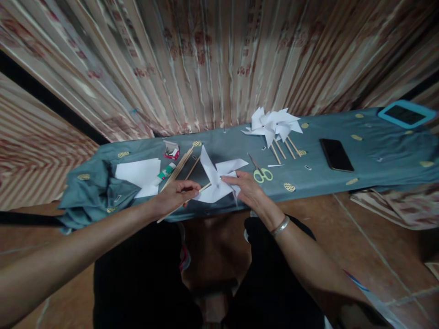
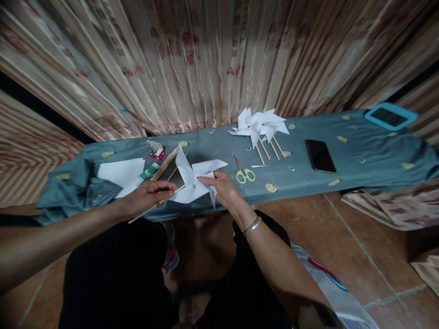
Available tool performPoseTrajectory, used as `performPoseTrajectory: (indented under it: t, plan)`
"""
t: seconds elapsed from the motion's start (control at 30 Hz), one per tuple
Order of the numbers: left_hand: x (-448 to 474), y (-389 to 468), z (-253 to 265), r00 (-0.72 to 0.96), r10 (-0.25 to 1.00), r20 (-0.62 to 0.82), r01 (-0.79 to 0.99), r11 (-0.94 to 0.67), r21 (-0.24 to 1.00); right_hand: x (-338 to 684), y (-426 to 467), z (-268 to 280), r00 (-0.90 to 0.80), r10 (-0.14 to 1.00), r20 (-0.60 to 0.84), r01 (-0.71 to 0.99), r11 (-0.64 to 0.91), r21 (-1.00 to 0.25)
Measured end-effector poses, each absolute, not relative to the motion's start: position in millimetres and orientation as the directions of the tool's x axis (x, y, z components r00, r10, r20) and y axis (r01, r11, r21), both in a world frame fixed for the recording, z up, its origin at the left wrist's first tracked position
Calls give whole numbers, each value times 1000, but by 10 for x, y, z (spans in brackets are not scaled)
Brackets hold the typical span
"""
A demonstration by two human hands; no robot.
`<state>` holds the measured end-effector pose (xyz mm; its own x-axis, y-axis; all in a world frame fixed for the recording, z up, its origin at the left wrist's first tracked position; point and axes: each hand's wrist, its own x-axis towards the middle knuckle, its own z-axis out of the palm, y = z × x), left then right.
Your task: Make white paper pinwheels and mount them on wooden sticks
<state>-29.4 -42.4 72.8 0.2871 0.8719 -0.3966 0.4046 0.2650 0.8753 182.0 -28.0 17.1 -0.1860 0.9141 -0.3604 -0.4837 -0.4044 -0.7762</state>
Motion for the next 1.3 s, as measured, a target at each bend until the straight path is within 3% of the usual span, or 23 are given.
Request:
performPoseTrajectory:
  t: [0.57,0.83,1.17,1.3]
  plan:
    - [-291,-587,579,199,814,-546,77,542,837,1779,-250,142,-196,906,-375,-463,-423,-779]
    - [-255,-698,569,261,844,-469,4,485,875,1771,-241,91,-174,912,-372,-442,-410,-798]
    - [-85,-913,151,107,945,-309,43,306,951,1793,-274,82,-110,929,-355,-389,-368,-844]
    - [41,-1062,-65,25,952,-307,15,306,952,1818,-291,52,-131,914,-385,-327,-407,-853]
